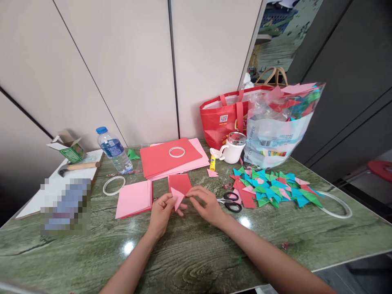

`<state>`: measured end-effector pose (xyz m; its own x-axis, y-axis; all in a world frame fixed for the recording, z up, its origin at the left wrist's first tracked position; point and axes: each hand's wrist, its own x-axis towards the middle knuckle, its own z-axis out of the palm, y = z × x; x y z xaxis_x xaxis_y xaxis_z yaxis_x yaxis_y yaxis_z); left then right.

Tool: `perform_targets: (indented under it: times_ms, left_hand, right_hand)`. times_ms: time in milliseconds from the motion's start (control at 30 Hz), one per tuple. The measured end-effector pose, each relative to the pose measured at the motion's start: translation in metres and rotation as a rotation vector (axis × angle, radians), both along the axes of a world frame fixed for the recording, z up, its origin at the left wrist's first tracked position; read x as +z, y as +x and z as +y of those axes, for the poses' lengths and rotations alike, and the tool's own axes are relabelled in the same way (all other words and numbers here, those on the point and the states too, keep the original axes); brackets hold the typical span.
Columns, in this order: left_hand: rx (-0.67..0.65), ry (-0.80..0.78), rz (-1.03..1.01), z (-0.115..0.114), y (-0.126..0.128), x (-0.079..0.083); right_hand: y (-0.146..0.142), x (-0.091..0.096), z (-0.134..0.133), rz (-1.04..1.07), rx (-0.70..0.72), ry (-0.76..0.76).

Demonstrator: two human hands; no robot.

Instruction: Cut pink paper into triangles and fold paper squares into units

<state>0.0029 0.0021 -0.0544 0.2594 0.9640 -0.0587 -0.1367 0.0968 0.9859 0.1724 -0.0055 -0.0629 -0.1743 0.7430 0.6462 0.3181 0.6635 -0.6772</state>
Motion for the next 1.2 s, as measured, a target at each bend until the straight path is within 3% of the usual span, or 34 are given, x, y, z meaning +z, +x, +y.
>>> perform_targets:
  times_ms: [167,300,367,467,567,633,700,800,933,1200]
  left_hand:
    - [-0.02,-0.044,0.084,-0.003,0.001,0.003]
    - [-0.018,-0.043,0.088,-0.004,0.003,0.003]
    - [-0.04,-0.048,0.074,-0.005,0.004,0.004]
    - [-0.031,-0.063,0.08,-0.005,0.004,0.004]
    - [0.032,-0.063,0.084,-0.004,0.003,0.003]
    - [0.058,-0.052,0.084,-0.003,0.002,0.003]
    - [0.07,-0.045,0.079,-0.003,0.002,0.003]
    - [0.077,-0.05,0.062,-0.003,0.003,0.004]
    - [0.083,-0.053,0.054,-0.004,0.003,0.006]
    - [0.067,-0.06,0.048,-0.005,0.004,0.006]
  right_hand:
    - [-0.002,-0.004,0.001,0.139,0.02,-0.356]
    - [-0.006,-0.008,0.002,0.204,0.026,-0.489]
    - [-0.005,-0.008,0.003,0.177,-0.013,-0.466]
    - [0.004,-0.005,0.009,0.02,-0.134,-0.279]
    - [0.024,-0.007,0.02,-0.155,-0.453,-0.045]
    - [0.037,-0.013,0.028,-0.323,-0.642,-0.037]
    - [0.047,-0.023,0.035,-0.487,-0.728,-0.107]
    - [0.053,-0.035,0.039,-0.648,-0.75,-0.202]
    - [0.052,-0.036,0.038,-0.682,-0.724,-0.232]
    - [0.049,-0.03,0.036,-0.405,-0.616,-0.36]
